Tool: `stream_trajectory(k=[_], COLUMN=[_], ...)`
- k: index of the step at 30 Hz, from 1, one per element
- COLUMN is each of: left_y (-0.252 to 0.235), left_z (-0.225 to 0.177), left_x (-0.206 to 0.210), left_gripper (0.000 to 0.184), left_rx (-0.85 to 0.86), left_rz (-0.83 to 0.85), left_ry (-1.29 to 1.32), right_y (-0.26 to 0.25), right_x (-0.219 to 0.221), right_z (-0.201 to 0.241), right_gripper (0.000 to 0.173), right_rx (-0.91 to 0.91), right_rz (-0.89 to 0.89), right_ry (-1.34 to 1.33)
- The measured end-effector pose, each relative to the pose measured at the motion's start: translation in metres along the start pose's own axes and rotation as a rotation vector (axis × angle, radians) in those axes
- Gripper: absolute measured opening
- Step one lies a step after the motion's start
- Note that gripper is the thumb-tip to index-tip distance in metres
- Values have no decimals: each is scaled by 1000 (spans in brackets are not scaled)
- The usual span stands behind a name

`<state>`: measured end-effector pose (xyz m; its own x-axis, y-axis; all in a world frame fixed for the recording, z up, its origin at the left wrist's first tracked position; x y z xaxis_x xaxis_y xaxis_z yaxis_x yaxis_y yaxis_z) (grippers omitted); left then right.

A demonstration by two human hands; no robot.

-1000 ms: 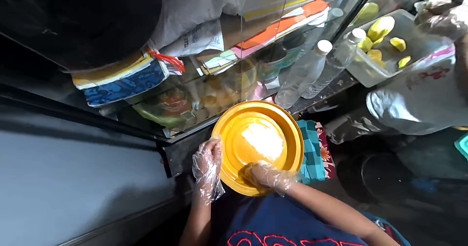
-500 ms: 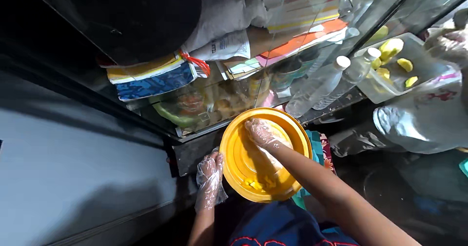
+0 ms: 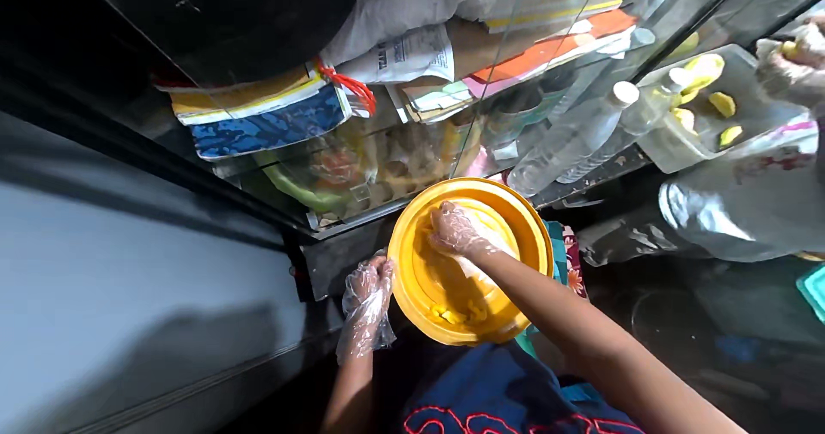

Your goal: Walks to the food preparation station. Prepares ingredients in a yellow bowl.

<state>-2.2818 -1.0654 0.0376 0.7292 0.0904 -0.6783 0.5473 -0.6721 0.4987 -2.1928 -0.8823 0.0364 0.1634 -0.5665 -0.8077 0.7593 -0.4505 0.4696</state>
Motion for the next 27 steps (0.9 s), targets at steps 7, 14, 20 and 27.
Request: stream_trajectory(k=[7,14,20,27], left_y=[12,22,48,86], left_z=[-21,-74,-115,-65], left_x=[-22,-28,-12,-26], left_gripper=[41,40,54,29], left_rx=[79,272,719,466], left_rz=[-207,-199,41,-85], left_ry=[-155,-214,474,1163], right_y=[97,129,151,189], right_x=[69,-16,-56,-107], right_z=[14,12,59,134], right_gripper=[30,32,36,42], right_rx=[-158,-43,-269,-353], right_rz=[608,639,520,294], right_ry=[71,173,148,137])
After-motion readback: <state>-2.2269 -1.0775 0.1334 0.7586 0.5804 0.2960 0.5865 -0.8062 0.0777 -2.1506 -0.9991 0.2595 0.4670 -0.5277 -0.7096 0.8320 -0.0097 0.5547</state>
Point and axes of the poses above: each hand's wrist, its own y-axis away from the middle knuckle, its own x-axis out of the palm, z = x × y, the point moved 7 cm from there along -y, towards the middle knuckle, and after that the axes turned 7 degrees about z, right-handed, at the moved point
